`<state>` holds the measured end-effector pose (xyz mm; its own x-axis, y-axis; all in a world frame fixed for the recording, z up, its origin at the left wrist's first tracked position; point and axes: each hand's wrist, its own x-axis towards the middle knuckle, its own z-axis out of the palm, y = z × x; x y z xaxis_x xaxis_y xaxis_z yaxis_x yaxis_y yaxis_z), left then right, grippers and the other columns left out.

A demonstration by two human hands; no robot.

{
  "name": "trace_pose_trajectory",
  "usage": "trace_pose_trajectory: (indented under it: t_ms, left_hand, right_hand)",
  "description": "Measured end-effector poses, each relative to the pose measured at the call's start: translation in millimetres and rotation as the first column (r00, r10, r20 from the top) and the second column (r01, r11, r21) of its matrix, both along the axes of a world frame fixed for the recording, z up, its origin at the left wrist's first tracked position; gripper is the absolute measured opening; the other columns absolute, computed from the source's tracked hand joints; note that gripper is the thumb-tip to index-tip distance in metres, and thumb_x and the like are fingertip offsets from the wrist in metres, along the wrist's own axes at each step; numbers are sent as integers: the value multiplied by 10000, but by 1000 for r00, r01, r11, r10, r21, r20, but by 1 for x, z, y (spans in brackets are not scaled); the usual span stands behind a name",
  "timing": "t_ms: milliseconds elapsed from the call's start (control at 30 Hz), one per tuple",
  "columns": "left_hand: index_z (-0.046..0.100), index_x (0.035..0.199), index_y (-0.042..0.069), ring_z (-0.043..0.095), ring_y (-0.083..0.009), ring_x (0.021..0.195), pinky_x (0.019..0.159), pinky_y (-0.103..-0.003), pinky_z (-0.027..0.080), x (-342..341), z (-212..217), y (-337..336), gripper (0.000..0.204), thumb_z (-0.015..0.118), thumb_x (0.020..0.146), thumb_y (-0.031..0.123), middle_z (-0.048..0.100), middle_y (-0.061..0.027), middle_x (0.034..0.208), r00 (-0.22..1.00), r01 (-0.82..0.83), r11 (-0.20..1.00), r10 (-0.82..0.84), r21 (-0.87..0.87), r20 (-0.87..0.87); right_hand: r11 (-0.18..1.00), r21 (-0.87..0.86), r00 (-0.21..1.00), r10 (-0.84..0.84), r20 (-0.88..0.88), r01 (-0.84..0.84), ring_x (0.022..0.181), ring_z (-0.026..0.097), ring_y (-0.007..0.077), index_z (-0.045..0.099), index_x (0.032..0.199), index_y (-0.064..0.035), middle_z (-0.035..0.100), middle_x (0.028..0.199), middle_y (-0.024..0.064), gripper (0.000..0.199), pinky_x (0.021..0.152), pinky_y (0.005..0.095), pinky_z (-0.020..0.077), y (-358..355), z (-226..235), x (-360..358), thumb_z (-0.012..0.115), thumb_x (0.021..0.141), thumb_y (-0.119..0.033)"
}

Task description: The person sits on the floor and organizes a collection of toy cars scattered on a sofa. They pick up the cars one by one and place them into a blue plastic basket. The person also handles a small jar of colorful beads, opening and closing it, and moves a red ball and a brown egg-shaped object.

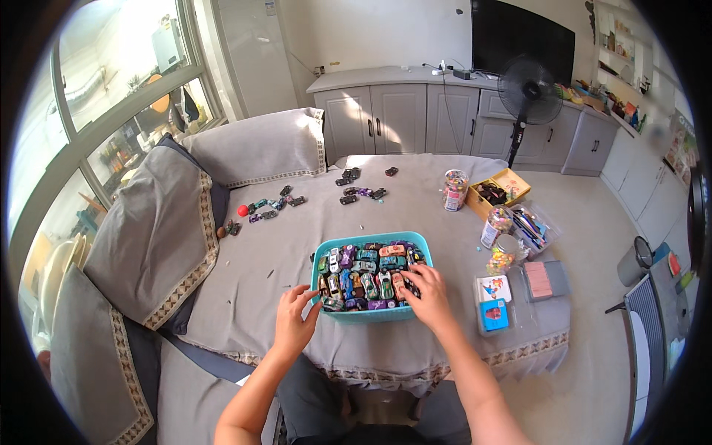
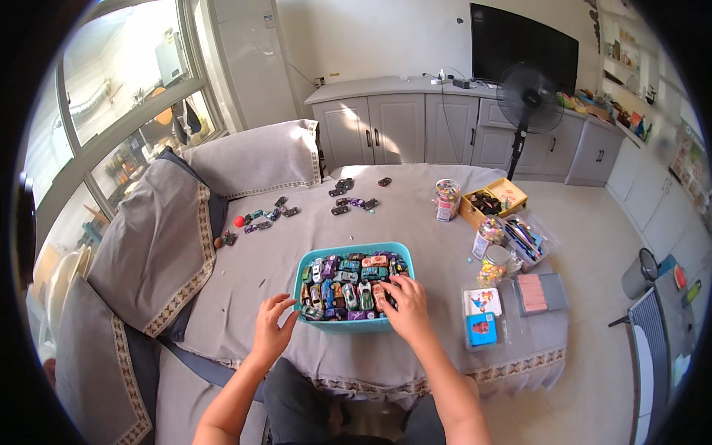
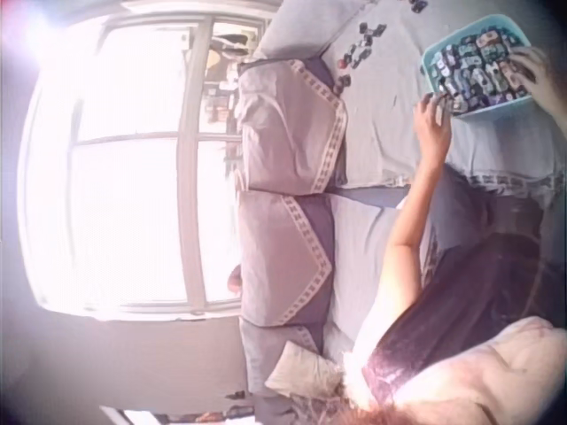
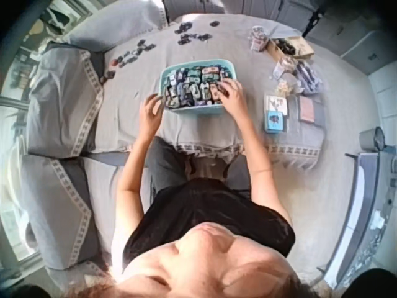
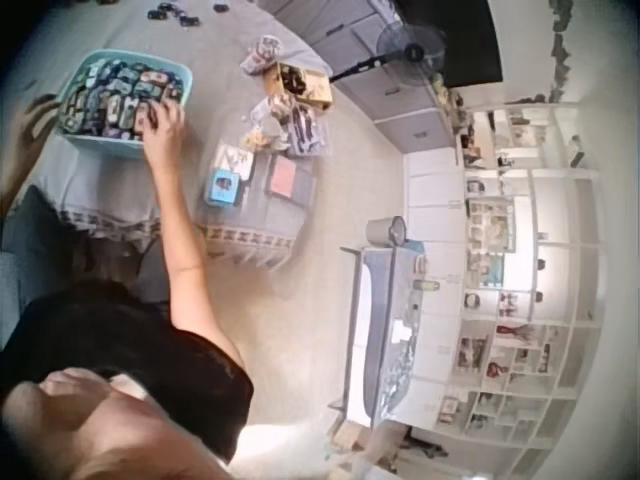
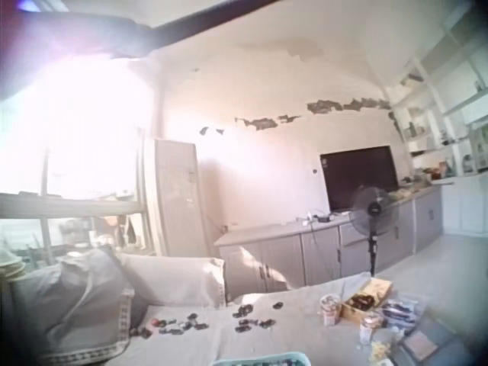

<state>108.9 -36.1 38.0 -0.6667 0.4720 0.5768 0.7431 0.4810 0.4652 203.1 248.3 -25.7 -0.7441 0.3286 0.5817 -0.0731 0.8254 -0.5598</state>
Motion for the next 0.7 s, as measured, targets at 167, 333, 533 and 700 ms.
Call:
trace_pose_trajectory:
  t_ms: [167,333,533,700]
  left_hand:
    - [659,1089,44,558,-347,1083,918,-424,458,15,-15,-6,297,724,804,96,606,-148,1179,999,34,999,-35,23,42]
    - [650,1110,51,546,-354,1106,931,-423,450,13,-27,0,311,724,814,106,594,-151,1202,995,19,997,-27,76,96]
    - [541,1279,-1,499,-395,1212,1019,-435,403,-48,-42,28,463,680,868,161,531,-230,1297,991,-117,987,110,106,76]
    - [243,1465,-49,422,-405,1306,1091,-417,339,-79,-54,54,740,655,890,171,408,-274,1411,909,-62,996,80,-58,410]
  right_hand:
    - [975,180,988,115,101,-131,1319,375,339,596,1297,-175,502,1350,138,429,1111,499,249,-17,13,11,615,904,-347]
    - [933,308,965,113,238,-185,1321,365,356,598,1292,-169,473,1377,159,428,1112,496,243,-13,17,4,602,910,-362]
    - [999,40,994,-11,107,7,1303,402,392,458,1387,-60,389,1450,214,518,1081,466,329,13,21,-10,575,941,-298]
    - [919,-392,962,75,264,36,1333,381,431,190,1487,27,269,1503,294,709,1072,428,380,26,20,-28,569,954,-249]
